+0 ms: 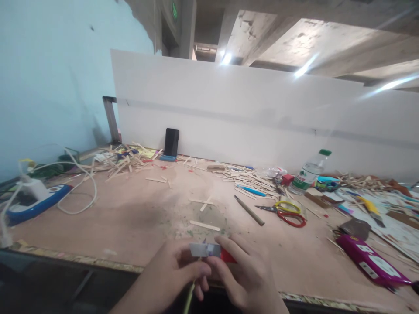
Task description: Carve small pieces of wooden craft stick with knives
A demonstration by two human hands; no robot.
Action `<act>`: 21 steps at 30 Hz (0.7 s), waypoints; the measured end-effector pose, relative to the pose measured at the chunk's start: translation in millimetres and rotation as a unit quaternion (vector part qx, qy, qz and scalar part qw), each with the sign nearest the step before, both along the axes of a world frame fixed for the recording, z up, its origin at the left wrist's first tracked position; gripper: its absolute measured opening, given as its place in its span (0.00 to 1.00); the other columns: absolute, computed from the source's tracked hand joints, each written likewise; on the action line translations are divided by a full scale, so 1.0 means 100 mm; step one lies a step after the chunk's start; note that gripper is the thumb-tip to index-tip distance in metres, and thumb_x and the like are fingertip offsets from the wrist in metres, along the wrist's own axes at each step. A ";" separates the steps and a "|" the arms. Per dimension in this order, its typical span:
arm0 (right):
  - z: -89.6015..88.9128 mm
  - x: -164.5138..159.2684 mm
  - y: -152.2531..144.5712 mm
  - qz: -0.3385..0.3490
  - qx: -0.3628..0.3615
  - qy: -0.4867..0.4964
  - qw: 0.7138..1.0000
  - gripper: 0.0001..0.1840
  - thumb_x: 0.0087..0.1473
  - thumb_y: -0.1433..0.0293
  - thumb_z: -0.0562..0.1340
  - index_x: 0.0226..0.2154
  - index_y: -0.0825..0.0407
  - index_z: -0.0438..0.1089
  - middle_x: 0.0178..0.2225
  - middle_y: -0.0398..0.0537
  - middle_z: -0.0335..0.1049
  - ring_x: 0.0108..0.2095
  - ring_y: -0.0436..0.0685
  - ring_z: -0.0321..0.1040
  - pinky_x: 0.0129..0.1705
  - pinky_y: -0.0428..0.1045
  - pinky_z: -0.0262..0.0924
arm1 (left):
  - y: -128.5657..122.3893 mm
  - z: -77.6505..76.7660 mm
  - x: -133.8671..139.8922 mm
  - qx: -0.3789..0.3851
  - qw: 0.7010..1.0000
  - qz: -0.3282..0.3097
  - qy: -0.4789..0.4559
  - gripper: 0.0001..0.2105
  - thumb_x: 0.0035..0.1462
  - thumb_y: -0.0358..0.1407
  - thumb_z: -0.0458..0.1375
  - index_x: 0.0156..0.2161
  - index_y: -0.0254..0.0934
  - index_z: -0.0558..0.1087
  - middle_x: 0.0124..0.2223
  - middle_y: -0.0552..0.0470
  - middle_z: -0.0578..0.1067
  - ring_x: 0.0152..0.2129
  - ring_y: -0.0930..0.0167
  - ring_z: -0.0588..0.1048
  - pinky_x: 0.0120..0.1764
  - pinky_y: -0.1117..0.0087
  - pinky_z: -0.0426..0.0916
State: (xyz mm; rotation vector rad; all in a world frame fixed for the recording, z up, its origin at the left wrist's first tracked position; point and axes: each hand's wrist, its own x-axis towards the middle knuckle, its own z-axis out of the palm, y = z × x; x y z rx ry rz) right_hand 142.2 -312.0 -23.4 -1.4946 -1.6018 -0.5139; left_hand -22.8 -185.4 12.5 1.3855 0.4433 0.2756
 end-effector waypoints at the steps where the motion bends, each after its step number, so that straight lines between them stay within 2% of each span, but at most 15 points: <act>1: 0.00 0.00 0.00 -0.001 0.004 -0.002 1.000 0.13 0.77 0.58 0.66 0.49 0.51 0.76 0.34 0.39 0.74 0.28 0.50 0.72 0.29 0.46 0.71 | 0.00 -0.01 0.00 0.001 1.000 -0.004 0.001 0.14 0.48 0.43 0.68 0.35 0.34 0.80 0.25 0.53 0.77 0.22 0.71 0.74 0.29 0.70 0.74; 4: 0.00 0.00 0.01 -0.004 0.012 -0.005 1.000 0.13 0.78 0.58 0.65 0.49 0.51 0.76 0.32 0.38 0.72 0.27 0.49 0.72 0.28 0.46 0.69 | 0.01 -0.03 0.00 0.006 1.000 -0.007 0.001 0.14 0.49 0.43 0.68 0.36 0.34 0.80 0.26 0.53 0.77 0.22 0.72 0.74 0.29 0.71 0.74; 9: -0.04 0.01 0.00 -0.005 0.005 0.004 1.000 0.12 0.76 0.59 0.67 0.50 0.51 0.77 0.38 0.42 0.77 0.30 0.50 0.74 0.31 0.47 0.73 | 0.00 -0.05 0.00 0.015 1.000 0.000 -0.002 0.12 0.49 0.42 0.68 0.35 0.35 0.78 0.25 0.54 0.77 0.22 0.72 0.74 0.28 0.72 0.73; 21: -0.10 0.04 0.00 -0.017 0.001 0.006 1.000 0.13 0.76 0.59 0.68 0.52 0.51 0.77 0.40 0.43 0.78 0.31 0.50 0.75 0.32 0.48 0.74 | -0.02 -0.01 -0.01 0.019 1.000 0.009 0.005 0.13 0.47 0.43 0.68 0.35 0.36 0.77 0.24 0.55 0.76 0.21 0.72 0.74 0.27 0.72 0.73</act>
